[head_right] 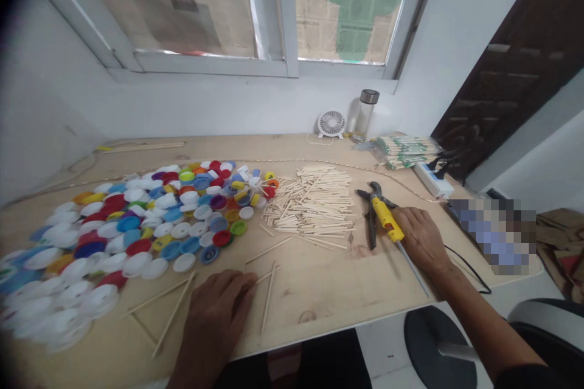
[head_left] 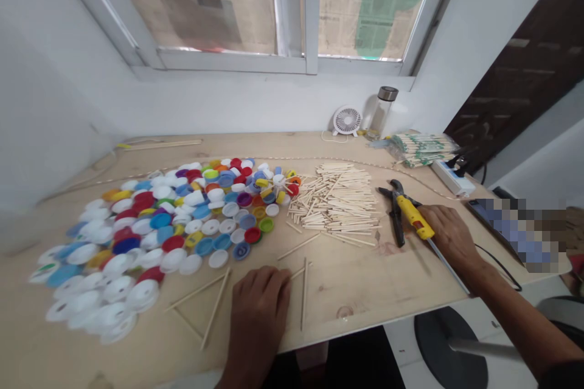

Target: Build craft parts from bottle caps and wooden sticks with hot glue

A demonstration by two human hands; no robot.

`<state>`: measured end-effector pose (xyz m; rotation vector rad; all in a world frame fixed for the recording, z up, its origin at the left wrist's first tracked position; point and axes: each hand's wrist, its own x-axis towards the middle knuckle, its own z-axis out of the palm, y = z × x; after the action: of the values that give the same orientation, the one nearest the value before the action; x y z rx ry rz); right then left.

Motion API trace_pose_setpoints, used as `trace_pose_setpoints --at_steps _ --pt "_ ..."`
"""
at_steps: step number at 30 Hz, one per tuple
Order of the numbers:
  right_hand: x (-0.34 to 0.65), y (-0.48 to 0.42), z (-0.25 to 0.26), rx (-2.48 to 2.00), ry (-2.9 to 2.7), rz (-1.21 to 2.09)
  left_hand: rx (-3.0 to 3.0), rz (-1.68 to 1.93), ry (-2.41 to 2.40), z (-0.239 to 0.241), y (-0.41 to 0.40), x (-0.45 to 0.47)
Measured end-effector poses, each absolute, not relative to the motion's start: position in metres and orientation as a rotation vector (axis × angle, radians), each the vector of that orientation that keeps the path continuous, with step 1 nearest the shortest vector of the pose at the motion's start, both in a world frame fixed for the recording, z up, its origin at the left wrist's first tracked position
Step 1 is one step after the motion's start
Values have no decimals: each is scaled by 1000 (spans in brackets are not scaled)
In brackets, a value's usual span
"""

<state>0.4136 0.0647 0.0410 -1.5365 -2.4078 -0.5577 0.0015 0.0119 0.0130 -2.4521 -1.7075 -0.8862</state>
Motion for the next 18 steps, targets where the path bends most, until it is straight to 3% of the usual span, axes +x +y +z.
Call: trace_pose_setpoints --at_steps 12,18 --pt "428 56 50 -1552 -2520 -563 -2454 -788 -1782 21 13 4" --pt "378 12 65 -1628 -1996 -543 -2409 -783 -1832 20 9 6"
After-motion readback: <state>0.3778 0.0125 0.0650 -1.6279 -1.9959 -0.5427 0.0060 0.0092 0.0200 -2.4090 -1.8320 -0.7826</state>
